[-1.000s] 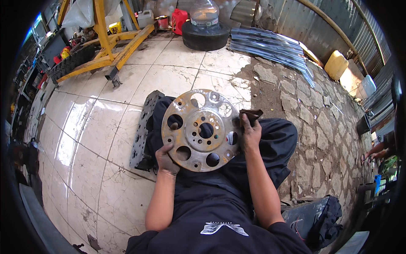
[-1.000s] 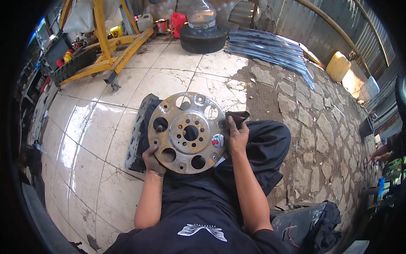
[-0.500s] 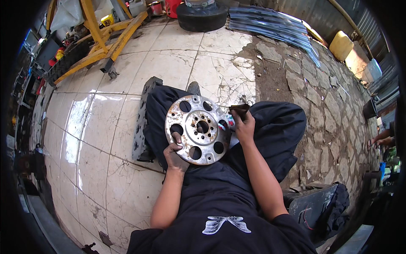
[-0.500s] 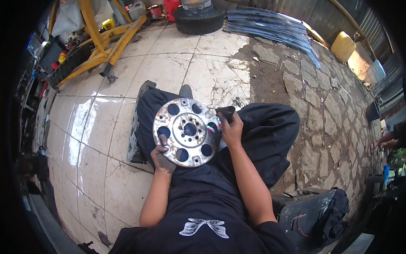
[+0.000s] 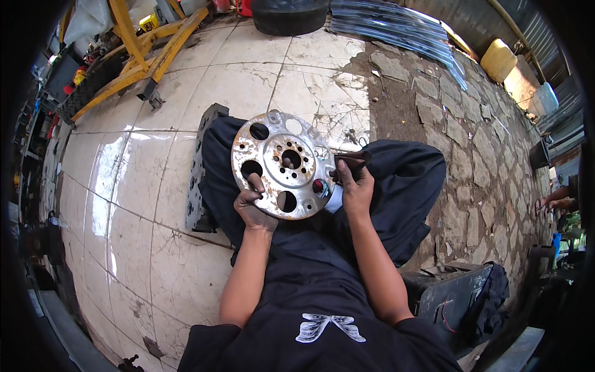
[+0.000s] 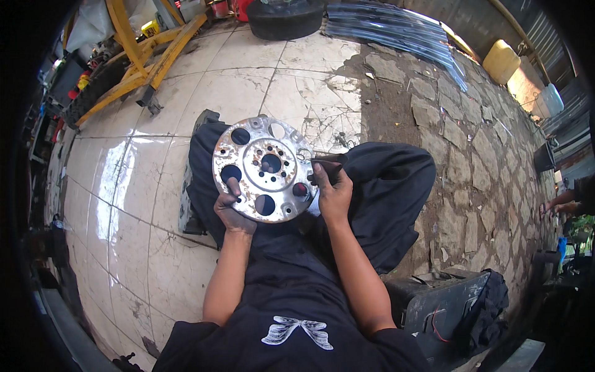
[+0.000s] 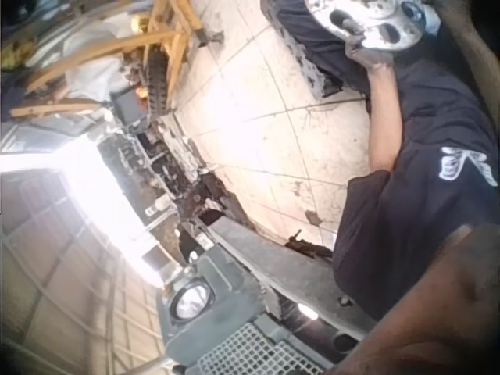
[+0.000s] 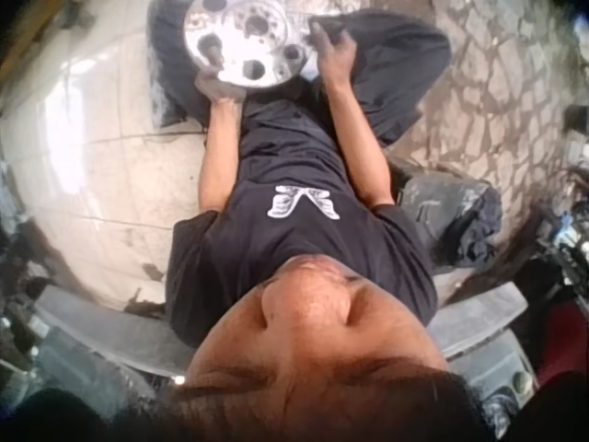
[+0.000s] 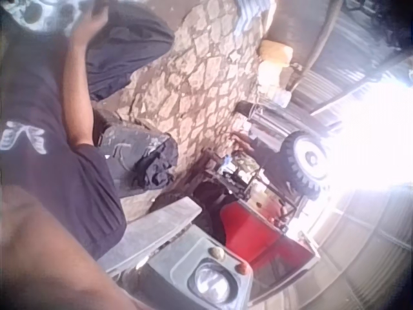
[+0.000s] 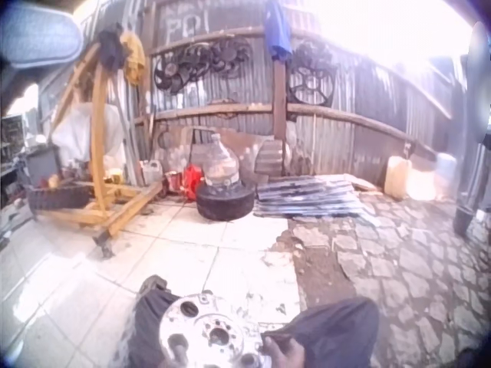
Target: The person sits on the floor and scrubs a circular metal wheel hub with a dark abrasive pad, focusing on the central area and bolt holes. The person flips the part over to clean the other side and continues scrubbing the surface and holes.
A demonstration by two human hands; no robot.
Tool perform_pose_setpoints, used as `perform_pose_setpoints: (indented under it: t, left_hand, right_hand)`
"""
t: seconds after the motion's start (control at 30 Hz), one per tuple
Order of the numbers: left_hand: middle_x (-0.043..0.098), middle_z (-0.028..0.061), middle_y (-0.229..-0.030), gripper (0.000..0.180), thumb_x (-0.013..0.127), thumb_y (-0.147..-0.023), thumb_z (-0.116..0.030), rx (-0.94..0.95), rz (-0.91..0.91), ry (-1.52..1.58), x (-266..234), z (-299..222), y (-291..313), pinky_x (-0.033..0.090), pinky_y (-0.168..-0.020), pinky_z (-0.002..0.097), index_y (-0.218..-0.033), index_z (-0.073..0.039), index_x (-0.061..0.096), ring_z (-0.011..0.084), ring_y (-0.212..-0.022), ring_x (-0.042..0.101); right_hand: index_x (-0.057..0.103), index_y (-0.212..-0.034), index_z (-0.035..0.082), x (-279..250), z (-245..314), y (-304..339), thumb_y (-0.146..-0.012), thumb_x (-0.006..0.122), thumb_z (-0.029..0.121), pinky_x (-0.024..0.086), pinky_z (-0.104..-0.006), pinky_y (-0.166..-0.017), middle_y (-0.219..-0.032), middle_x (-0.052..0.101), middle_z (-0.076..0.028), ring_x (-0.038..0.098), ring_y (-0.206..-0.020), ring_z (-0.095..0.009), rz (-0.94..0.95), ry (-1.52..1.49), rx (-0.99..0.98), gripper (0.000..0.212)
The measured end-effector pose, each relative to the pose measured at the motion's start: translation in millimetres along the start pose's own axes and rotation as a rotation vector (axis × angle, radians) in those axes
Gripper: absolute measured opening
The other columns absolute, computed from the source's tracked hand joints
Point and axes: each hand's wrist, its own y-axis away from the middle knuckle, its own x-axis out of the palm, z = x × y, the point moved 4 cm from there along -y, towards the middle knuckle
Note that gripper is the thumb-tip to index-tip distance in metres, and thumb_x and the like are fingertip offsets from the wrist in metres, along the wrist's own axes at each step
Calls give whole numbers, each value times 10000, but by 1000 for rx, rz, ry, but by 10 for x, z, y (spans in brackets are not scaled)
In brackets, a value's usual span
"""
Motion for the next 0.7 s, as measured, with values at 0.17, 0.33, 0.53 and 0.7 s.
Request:
perform_pose_setpoints:
  t: [0.17, 0.33, 0.53, 0.7]
  left_hand:
    - [669, 225, -1260, 346, 643, -764, -276, 1, -286, -106, -357, 105, -153, 522, -1043, 497, -1017, -47, 696, 383, -1179, 630]
    - [678, 197, -1240, 465, 635, -672, -198, -86, -265, -84, -486, 130, -116, 530, -1046, 475, -1100, -35, 713, 380, -1124, 653]
    - [595, 192, -1434, 855, 553, -637, -138, -120, -207, -80, -417, 145, -113, 431, -1183, 490, -1485, -33, 546, 375, -1335, 560]
    - [584, 200, -1451, 846, 561, -597, -150, -153, -223, -60, -407, 161, -51, 406, -1197, 481, -1437, -48, 577, 377, -1347, 550]
  right_hand:
    - [715, -1131, -30, -197, -422, -25, -1018, 739, 148, 568, -270, -777, -991, 743, -61, 693, -815, -120, -127, 5, -7, 212]
    - [713, -1144, -37, -238, -569, -79, -1017, 741, 146, 560, -270, -773, -996, 744, -63, 692, -827, -121, -83, 3, 68, 225]
    - [759, -1046, -18, -47, -405, -28, -982, 769, 121, 539, -287, -766, -937, 762, -43, 692, -818, -114, -5, 368, -89, 153]
    - [773, -1023, -16, 238, -210, -18, -886, 809, 113, 553, -399, -787, -935, 761, -172, 731, -847, -317, 77, 647, -178, 191]
